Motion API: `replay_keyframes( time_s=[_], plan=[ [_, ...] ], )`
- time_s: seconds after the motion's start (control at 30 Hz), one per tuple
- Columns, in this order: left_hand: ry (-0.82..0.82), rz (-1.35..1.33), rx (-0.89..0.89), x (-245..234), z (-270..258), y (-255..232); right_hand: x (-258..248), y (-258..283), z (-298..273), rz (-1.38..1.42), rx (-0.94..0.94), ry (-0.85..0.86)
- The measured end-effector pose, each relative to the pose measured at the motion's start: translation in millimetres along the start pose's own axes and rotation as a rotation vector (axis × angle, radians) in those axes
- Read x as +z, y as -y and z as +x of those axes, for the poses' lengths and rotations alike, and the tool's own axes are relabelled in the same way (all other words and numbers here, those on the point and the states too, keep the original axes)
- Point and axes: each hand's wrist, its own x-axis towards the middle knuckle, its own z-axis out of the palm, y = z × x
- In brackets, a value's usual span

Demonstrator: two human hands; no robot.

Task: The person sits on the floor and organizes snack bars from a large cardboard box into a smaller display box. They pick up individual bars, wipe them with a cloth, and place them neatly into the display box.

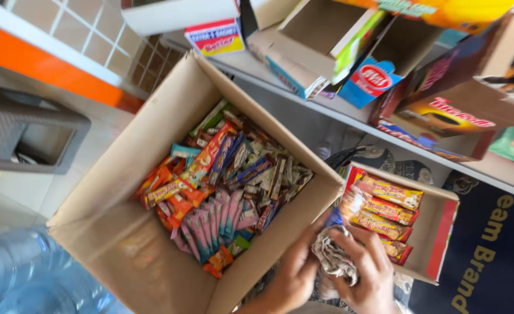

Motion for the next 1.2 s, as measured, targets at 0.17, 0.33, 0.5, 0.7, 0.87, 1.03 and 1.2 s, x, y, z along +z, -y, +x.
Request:
replay_keyframes(
  time_s=[0.17, 0.33, 0.5, 0.7, 0.87, 1.03, 1.2],
  plan=[
    [0.258, 0.087, -0.052, 26.6, 14.8, -15.6, -26.2, -20.1, 21.9, -0.171, 0.039, -0.312],
    [0.394, -0.175, -0.123, 47.8, 19.3, 7.1, -39.7, -19.2, 13.8, -0.188, 0.131, -0.512],
    [0.161, -0.556, -0.164, 56.8, 33.0, 16.6, -3.9, -27.5, -39.4, -0.054, -0.012, -0.312],
    [0.285, -0.294, -0.18, 57.3, 27.8, 45.1, -54.9, -25.6, 10.3, -0.019, 0.119, -0.584],
    [0.27, -0.351, -0.24, 64.8, 32.8, 30.4, -59.6, -15.3, 19.0, -0.074, 0.192, -0.525],
    [0.144, -0.548, -0.255, 64.5, 50.9, 4.0, -7.8, -26.7, -26.5, 0.0, 0.099, -0.278],
    [0.139, -0.374, -0.329, 59.0, 41.6, 1.9, -35.1, -25.2, -7.0, 0.16, 0.189, -0.424]
  ],
)
